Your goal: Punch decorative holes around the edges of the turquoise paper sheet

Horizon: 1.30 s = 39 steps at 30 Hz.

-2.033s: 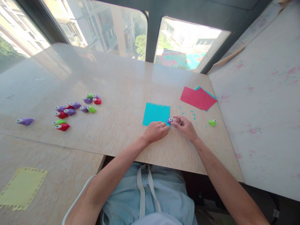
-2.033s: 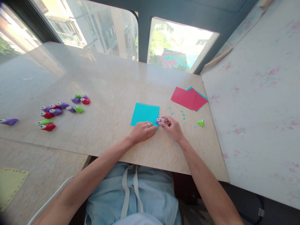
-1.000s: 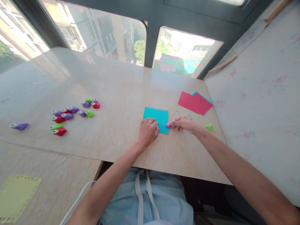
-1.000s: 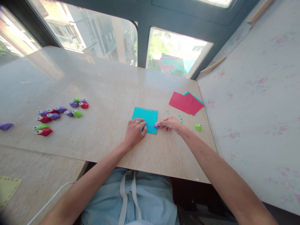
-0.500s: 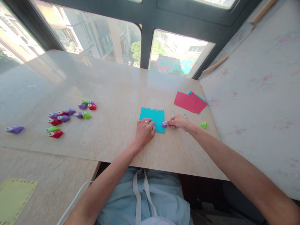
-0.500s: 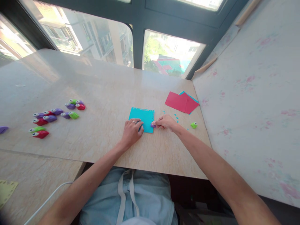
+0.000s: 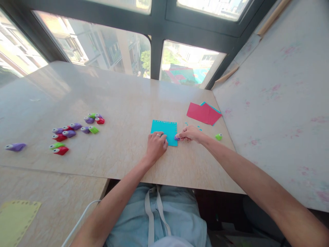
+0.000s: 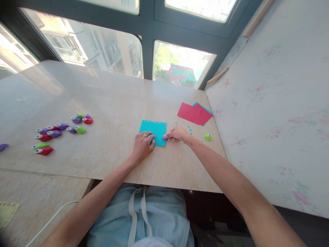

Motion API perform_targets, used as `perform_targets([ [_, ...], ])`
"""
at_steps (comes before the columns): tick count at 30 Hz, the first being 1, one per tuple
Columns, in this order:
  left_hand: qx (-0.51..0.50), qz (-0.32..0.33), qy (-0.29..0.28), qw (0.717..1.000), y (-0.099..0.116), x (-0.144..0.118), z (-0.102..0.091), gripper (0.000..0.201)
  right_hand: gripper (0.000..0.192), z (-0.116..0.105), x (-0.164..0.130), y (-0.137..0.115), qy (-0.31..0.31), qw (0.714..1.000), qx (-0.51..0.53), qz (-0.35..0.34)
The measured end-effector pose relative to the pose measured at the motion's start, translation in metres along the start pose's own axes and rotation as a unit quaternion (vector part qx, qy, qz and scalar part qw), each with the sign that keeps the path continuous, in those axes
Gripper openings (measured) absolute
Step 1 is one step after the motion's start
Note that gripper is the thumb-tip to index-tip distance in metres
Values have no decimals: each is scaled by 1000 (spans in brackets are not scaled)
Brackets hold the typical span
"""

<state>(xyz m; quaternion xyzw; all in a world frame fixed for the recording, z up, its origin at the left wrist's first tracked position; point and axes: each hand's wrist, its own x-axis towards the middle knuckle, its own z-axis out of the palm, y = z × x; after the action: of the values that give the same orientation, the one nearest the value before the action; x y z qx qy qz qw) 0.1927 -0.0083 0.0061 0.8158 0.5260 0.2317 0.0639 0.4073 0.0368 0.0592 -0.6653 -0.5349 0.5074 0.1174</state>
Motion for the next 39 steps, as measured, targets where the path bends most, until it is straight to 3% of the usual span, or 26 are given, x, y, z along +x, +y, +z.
perform_targets([
  [9,-3,5,6,1000,-1,-2,0,24,43,0,0,4,5,1000,7,-3],
  [23,-24,-6,2,1000,-1,-2,1,23,61,-4,-8,12,-44,997,56,-11],
  [27,-29,-11,1,1000,-1,-2,1,22,59,7,-11,21,42,996,-42,-68],
  [30,-35,-16,-1,999,-1,-2,1,22,68,19,-14,31,122,970,-130,-165],
  [34,-42,-17,-3,999,-2,-4,-1,23,38,25,-17,40,139,940,-183,-251],
  [39,-47,-16,0,999,-2,-5,-1,23,31,15,-18,45,152,941,-176,-247],
])
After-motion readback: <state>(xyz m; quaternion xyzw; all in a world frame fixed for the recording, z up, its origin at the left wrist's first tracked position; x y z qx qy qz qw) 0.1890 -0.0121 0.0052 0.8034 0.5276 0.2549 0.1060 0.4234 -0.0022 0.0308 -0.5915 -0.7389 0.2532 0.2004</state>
